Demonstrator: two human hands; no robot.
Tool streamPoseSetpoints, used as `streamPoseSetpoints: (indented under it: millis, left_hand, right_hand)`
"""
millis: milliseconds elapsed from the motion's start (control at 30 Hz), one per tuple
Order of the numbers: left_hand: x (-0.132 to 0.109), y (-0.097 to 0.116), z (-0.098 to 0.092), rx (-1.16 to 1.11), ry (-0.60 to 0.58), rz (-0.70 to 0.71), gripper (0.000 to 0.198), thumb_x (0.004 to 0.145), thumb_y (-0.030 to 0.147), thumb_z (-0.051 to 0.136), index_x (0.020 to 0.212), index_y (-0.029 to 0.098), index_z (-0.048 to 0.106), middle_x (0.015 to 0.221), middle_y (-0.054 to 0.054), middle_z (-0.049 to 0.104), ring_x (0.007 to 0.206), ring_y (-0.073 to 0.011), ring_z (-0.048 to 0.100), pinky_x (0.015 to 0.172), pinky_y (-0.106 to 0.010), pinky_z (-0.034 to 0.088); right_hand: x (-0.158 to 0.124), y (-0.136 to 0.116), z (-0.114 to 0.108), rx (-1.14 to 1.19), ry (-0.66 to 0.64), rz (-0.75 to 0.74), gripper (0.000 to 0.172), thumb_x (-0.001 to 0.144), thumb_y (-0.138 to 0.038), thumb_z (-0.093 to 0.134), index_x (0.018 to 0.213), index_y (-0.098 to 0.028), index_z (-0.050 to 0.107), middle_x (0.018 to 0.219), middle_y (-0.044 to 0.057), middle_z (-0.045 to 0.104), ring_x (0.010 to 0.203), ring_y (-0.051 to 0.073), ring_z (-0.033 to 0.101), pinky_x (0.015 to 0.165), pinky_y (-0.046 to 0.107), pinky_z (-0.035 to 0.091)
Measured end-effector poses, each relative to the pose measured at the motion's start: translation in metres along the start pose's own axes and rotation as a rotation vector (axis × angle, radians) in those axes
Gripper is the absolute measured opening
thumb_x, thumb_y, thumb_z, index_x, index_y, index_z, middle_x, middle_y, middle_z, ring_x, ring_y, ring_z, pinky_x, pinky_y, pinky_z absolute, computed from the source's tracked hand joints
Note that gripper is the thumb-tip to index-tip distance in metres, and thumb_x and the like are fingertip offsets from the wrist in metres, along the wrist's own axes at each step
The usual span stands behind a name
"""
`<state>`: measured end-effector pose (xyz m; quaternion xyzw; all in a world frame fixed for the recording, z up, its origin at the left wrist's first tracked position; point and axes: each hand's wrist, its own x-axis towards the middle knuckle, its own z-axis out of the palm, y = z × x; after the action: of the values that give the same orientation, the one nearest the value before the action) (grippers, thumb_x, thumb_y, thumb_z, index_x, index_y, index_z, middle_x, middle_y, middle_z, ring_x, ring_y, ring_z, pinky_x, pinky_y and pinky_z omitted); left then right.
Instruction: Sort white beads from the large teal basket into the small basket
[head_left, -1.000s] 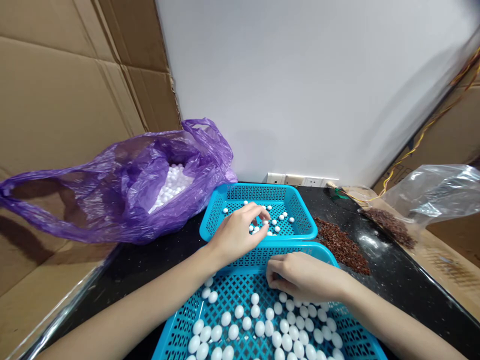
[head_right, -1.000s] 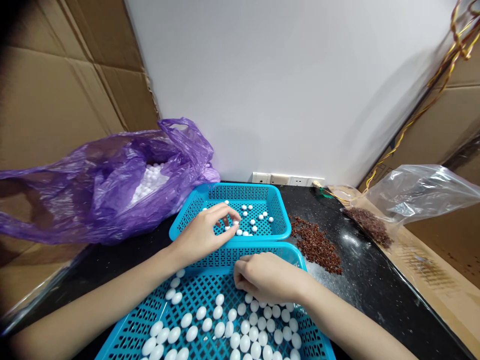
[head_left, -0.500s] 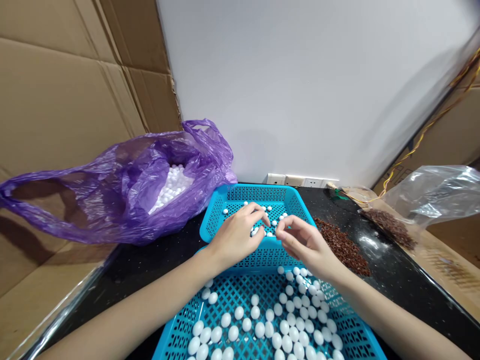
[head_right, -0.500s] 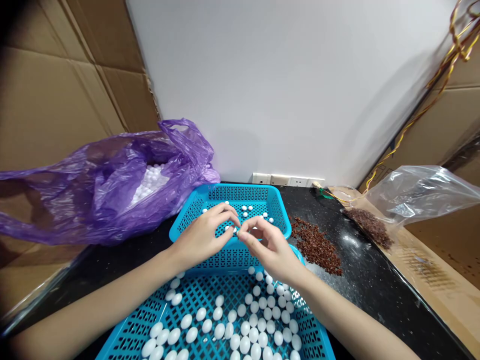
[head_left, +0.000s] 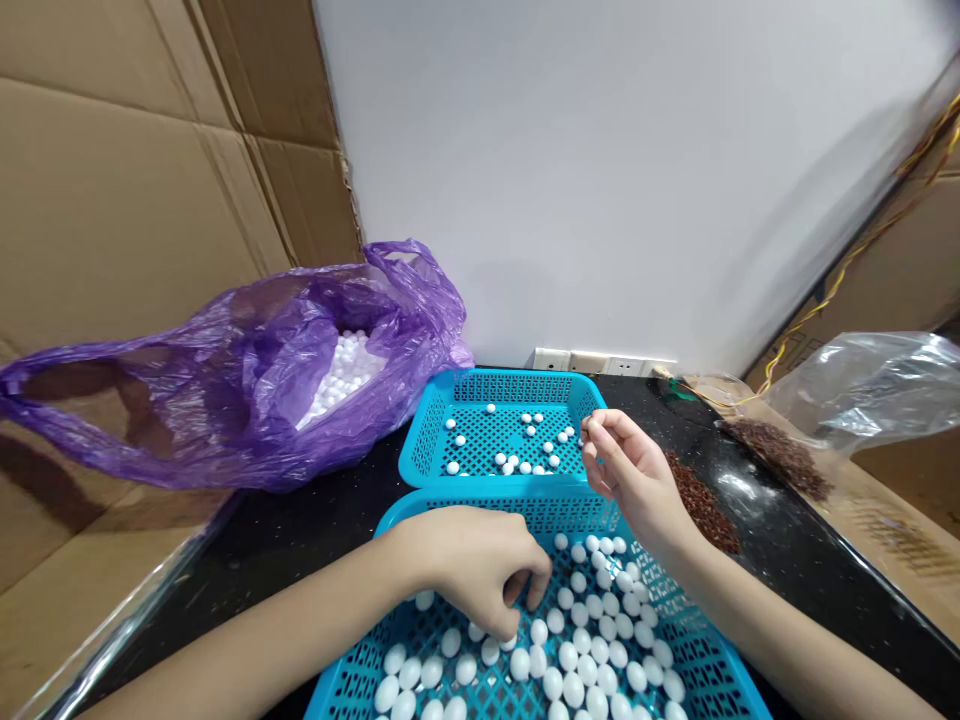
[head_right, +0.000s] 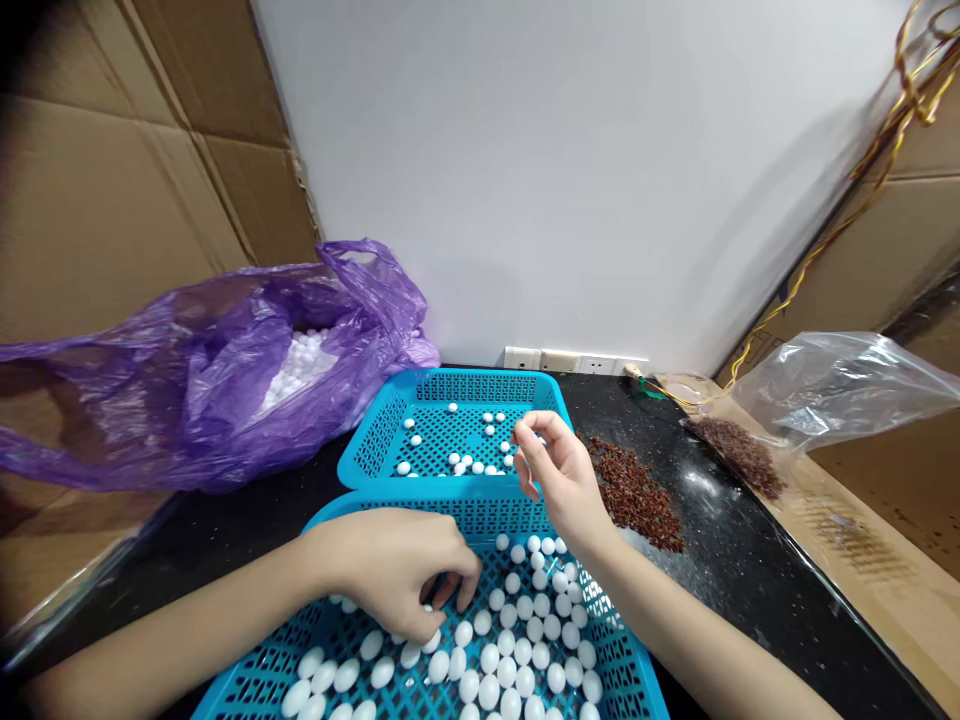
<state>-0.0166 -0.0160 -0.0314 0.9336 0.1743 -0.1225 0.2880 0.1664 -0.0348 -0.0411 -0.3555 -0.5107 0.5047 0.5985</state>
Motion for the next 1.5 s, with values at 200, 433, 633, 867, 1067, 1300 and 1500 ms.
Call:
streamPoseSetpoints:
  millis: [200, 433, 633, 867, 1067, 1300, 1500]
  left_hand:
    - [-0.001, -0.002, -0.003, -0.156, -0.08, -0.008, 0.02, 0.062, 0.01, 0.065, 0.08, 0.019, 0.07, 0.066, 0.003, 0.066, 0.058, -0.0117, 0.061, 0.048, -0.016, 0.042]
    - [-0.001, -0.01, -0.001, -0.294, -0.195, 0.006, 0.017, 0.061, 0.015, 0.071, 0.077, 0.018, 0.072, 0.07, 0.001, 0.067, 0.062, -0.0133, 0.062, 0.057, -0.018, 0.047]
    - [-0.002, -0.02, 0.005, -0.398, -0.191, 0.091, 0.016, 0.059, 0.02, 0.075, 0.074, 0.023, 0.074, 0.067, 0.003, 0.068, 0.059, -0.0135, 0.062, 0.052, -0.018, 0.046]
    - [-0.001, -0.012, -0.002, -0.438, -0.085, 0.188, 0.014, 0.071, 0.023, 0.071, 0.084, 0.019, 0.073, 0.078, -0.002, 0.07, 0.065, -0.0143, 0.063, 0.057, -0.019, 0.048]
    - [0.004, 0.0, -0.017, -0.482, 0.619, 0.173, 0.015, 0.083, 0.026, 0.061, 0.094, 0.019, 0.068, 0.096, -0.005, 0.067, 0.089, -0.0152, 0.061, 0.076, -0.024, 0.049]
    - [0.011, -0.01, -0.022, -0.766, 0.964, 0.111, 0.012, 0.08, 0.024, 0.065, 0.09, 0.017, 0.065, 0.095, -0.002, 0.065, 0.089, -0.0132, 0.062, 0.075, -0.022, 0.05]
    - [0.01, -0.011, -0.022, -0.824, 0.969, 0.12, 0.017, 0.079, 0.024, 0.067, 0.095, 0.017, 0.065, 0.095, -0.004, 0.067, 0.091, -0.0144, 0.063, 0.079, -0.025, 0.05]
  right_hand:
    - [0.0, 0.0, 0.0, 0.039, -0.008, 0.017, 0.017, 0.086, -0.036, 0.057, 0.084, -0.021, 0.051, 0.07, -0.005, 0.043, 0.046, 0.002, 0.036, 0.037, 0.016, 0.025]
    - [0.0, 0.001, -0.001, 0.039, -0.028, 0.011, 0.016, 0.087, -0.036, 0.056, 0.084, -0.021, 0.052, 0.07, -0.005, 0.044, 0.046, 0.002, 0.036, 0.038, 0.016, 0.026]
    - [-0.002, 0.003, -0.002, 0.043, -0.038, 0.021, 0.015, 0.087, -0.035, 0.056, 0.084, -0.021, 0.052, 0.071, -0.005, 0.045, 0.046, 0.002, 0.036, 0.038, 0.017, 0.026]
    - [0.001, 0.002, -0.001, 0.058, -0.039, 0.034, 0.016, 0.087, -0.036, 0.057, 0.083, -0.021, 0.052, 0.07, -0.005, 0.044, 0.046, 0.003, 0.036, 0.038, 0.017, 0.025]
    - [0.001, 0.002, -0.002, 0.093, -0.036, 0.062, 0.016, 0.086, -0.036, 0.058, 0.081, -0.021, 0.054, 0.067, -0.005, 0.044, 0.048, 0.003, 0.036, 0.04, 0.016, 0.027]
    - [0.004, 0.0, -0.003, 0.284, -0.06, 0.179, 0.017, 0.079, -0.034, 0.068, 0.079, -0.018, 0.064, 0.076, -0.001, 0.048, 0.07, 0.007, 0.044, 0.057, 0.014, 0.04]
    - [0.006, 0.0, -0.004, 0.367, -0.152, 0.255, 0.016, 0.078, -0.033, 0.068, 0.084, -0.018, 0.068, 0.089, 0.002, 0.055, 0.084, 0.011, 0.05, 0.063, 0.016, 0.046]
